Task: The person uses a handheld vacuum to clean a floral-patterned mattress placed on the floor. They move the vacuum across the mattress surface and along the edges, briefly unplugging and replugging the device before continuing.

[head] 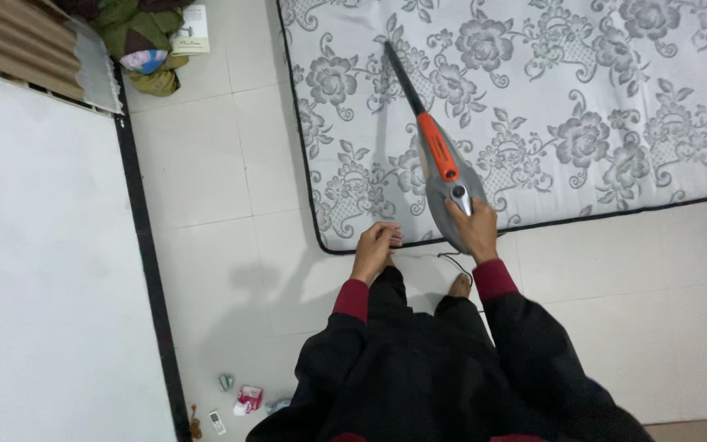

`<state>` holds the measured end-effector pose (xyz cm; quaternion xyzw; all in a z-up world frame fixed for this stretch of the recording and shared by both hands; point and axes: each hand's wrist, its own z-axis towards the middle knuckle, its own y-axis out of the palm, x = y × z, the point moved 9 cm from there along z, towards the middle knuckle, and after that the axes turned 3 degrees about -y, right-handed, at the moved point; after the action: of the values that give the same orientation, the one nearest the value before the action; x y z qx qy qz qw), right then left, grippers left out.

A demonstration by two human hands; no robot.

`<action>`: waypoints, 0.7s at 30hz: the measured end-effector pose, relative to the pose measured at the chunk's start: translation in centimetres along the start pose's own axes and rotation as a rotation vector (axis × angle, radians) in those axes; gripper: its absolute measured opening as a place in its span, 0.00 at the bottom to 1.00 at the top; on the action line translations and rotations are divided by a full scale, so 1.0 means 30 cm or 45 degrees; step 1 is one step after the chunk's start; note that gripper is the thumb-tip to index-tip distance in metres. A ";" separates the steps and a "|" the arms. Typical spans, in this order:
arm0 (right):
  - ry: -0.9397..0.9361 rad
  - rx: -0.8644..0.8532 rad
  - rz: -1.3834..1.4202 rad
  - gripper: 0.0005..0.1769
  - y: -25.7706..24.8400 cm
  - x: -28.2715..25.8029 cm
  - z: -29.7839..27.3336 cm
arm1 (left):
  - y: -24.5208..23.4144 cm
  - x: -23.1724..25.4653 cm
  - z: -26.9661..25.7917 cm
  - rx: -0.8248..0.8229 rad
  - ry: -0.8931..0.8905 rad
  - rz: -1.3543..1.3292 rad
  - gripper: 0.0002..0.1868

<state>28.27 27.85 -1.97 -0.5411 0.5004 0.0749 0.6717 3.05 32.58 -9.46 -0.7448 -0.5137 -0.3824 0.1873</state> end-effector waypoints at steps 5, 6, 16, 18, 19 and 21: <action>0.114 -0.022 -0.034 0.26 -0.183 0.134 -0.131 | 0.113 -0.028 -0.020 -0.013 0.005 0.030 0.14; 0.123 -0.021 -0.051 0.26 -0.224 0.163 -0.166 | 0.144 -0.036 -0.033 -0.024 0.017 0.045 0.14; 0.336 -0.026 0.003 0.25 -0.574 0.433 -0.455 | 0.443 -0.150 -0.149 0.000 0.028 0.061 0.15; 0.415 -0.039 0.047 0.25 -0.621 0.479 -0.503 | 0.509 -0.177 -0.171 -0.021 0.031 0.061 0.14; 0.383 -0.005 0.022 0.25 -0.652 0.486 -0.520 | 0.545 -0.189 -0.185 -0.037 0.044 0.053 0.14; 0.314 0.056 -0.021 0.24 -0.689 0.493 -0.540 | 0.597 -0.201 -0.205 -0.060 0.075 0.039 0.15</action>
<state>39.19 -0.01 1.76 -0.5354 0.5763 -0.0089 0.6174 15.91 17.50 -8.09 -0.7452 -0.4875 -0.4132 0.1907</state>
